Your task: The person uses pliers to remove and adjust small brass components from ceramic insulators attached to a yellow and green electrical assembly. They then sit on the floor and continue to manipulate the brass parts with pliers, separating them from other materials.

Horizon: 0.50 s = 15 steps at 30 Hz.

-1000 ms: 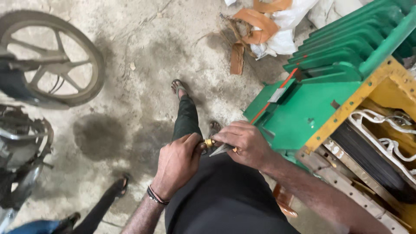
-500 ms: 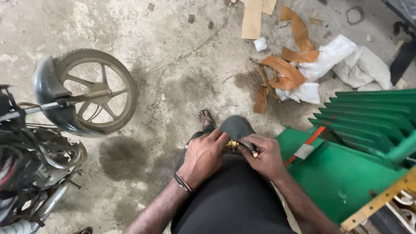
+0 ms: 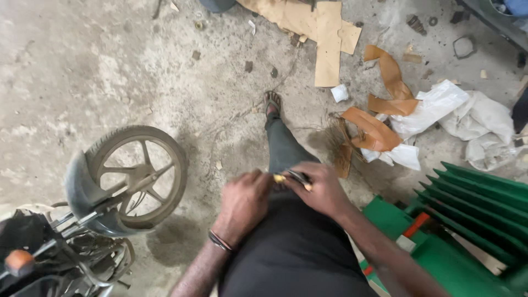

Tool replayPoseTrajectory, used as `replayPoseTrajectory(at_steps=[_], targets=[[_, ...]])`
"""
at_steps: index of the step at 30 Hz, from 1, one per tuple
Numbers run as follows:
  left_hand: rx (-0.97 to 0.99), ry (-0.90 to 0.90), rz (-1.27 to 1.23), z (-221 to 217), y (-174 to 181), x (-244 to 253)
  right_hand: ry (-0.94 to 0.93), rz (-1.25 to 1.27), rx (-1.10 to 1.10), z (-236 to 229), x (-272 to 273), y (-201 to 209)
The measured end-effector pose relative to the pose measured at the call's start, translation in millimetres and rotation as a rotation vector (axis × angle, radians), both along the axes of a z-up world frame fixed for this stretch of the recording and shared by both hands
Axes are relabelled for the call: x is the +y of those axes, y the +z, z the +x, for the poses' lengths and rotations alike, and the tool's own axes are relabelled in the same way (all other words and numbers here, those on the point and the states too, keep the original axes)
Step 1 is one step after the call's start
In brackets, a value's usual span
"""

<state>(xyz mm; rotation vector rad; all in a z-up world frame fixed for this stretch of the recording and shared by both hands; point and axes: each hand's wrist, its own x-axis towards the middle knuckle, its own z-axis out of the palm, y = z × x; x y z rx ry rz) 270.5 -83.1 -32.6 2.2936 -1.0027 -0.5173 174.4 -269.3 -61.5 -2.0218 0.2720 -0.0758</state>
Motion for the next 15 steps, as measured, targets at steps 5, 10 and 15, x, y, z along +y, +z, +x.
replayPoseTrajectory(at_steps=[5, 10, 15], targets=[[0.098, 0.114, 0.095, 119, 26, -35, 0.203, 0.022, -0.092, 140, -48, 25], [0.189, 0.203, -0.063, 215, 38, -51, 0.257, 0.028, 0.008, 256, -74, 35], [0.277, 0.364, 0.057, 314, 19, -55, 0.247, 0.255, 0.147, 359, -65, 20]])
